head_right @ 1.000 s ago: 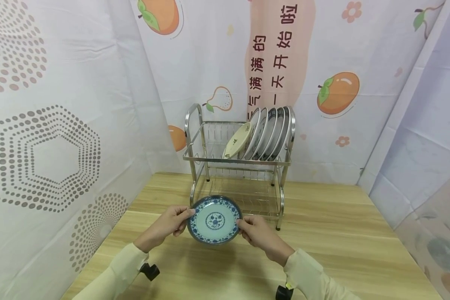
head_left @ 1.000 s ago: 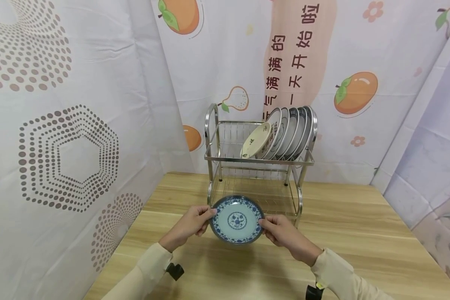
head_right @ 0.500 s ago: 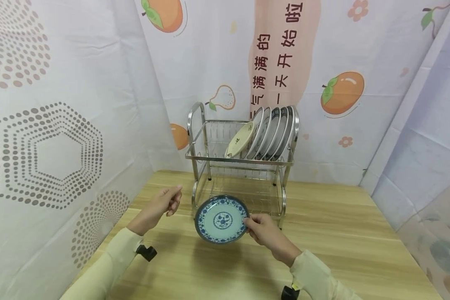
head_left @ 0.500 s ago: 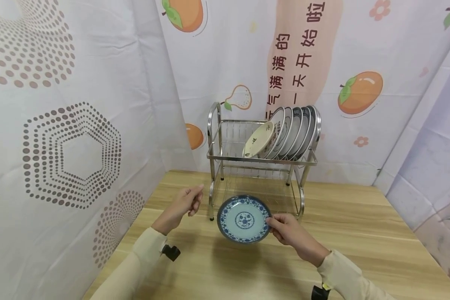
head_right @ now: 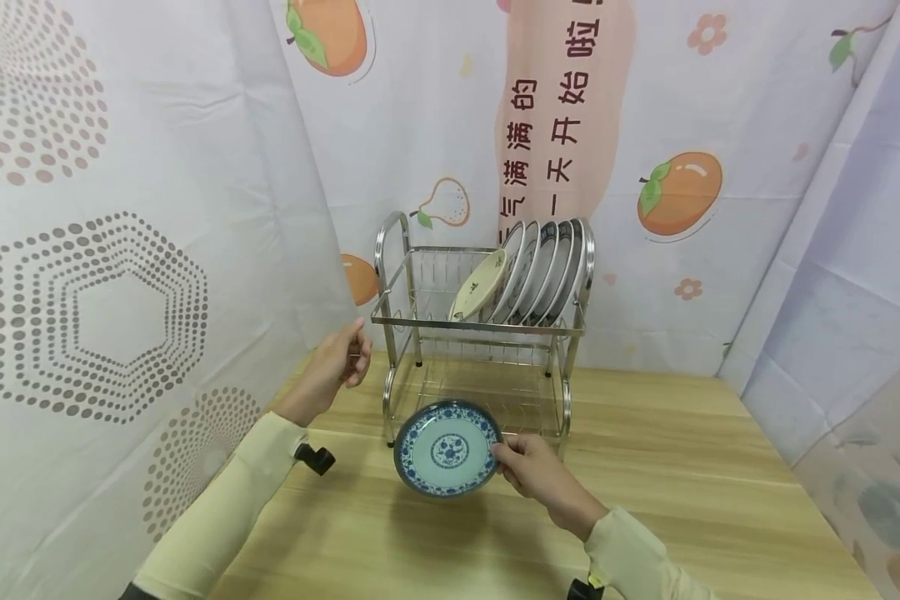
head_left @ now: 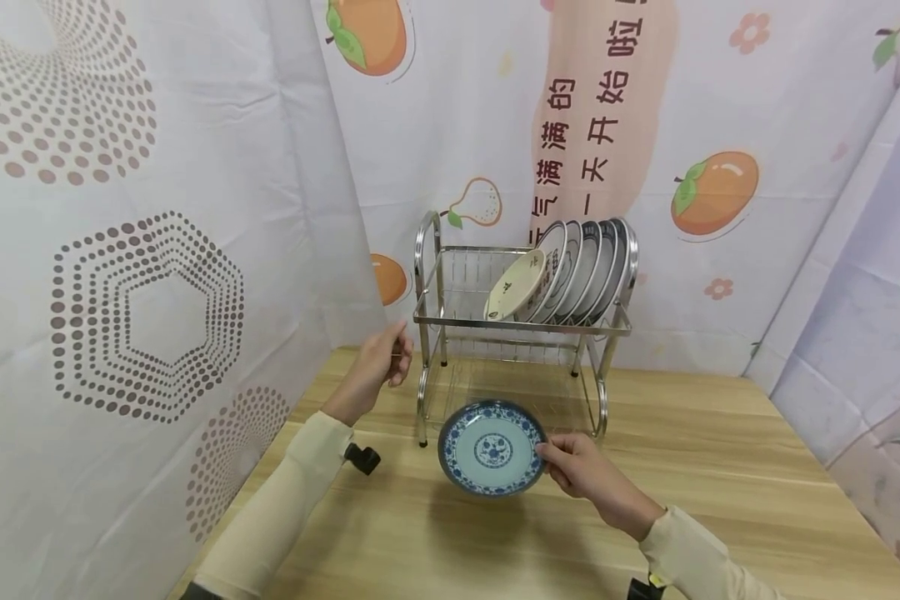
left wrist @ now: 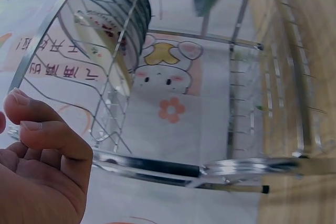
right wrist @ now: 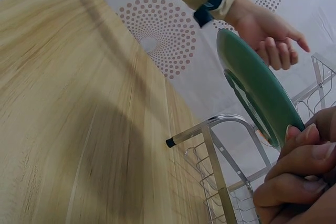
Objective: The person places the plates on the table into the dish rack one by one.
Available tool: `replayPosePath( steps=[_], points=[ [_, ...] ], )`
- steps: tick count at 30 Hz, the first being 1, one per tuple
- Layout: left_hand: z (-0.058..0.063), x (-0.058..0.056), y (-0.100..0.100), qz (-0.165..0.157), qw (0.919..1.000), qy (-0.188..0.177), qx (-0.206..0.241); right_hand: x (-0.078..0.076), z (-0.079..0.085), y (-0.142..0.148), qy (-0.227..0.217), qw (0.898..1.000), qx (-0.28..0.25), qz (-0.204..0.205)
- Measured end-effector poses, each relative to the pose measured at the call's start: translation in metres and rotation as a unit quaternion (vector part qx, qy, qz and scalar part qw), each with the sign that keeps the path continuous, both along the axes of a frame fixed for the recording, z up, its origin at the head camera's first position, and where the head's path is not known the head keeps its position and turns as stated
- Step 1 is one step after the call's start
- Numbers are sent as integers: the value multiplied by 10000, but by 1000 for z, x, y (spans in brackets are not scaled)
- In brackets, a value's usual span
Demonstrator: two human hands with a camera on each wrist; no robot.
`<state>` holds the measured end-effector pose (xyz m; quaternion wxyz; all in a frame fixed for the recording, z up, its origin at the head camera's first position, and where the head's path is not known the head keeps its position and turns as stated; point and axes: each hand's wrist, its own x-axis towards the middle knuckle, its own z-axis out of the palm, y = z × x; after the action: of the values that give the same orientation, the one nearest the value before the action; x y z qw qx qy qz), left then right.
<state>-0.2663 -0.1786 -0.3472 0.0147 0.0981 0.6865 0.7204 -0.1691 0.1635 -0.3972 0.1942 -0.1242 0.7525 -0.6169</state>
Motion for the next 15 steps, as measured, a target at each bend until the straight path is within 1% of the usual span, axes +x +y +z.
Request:
replayPosePath(
  steps=[4, 7, 11, 15],
  points=[
    [9, -8, 8, -33, 9997, 84, 226, 1, -4, 2, -16, 10000, 12, -20],
    [13, -13, 12, -32, 9995, 76, 319, 1, -7, 3, -4, 10000, 14, -9],
    [16, -17, 17, 9, 9995, 34, 323, 1, -9, 5, 32, 10000, 27, 16],
    [17, -18, 18, -11, 9993, 134, 341, -1, -9, 7, 28, 10000, 61, -41]
  ],
)
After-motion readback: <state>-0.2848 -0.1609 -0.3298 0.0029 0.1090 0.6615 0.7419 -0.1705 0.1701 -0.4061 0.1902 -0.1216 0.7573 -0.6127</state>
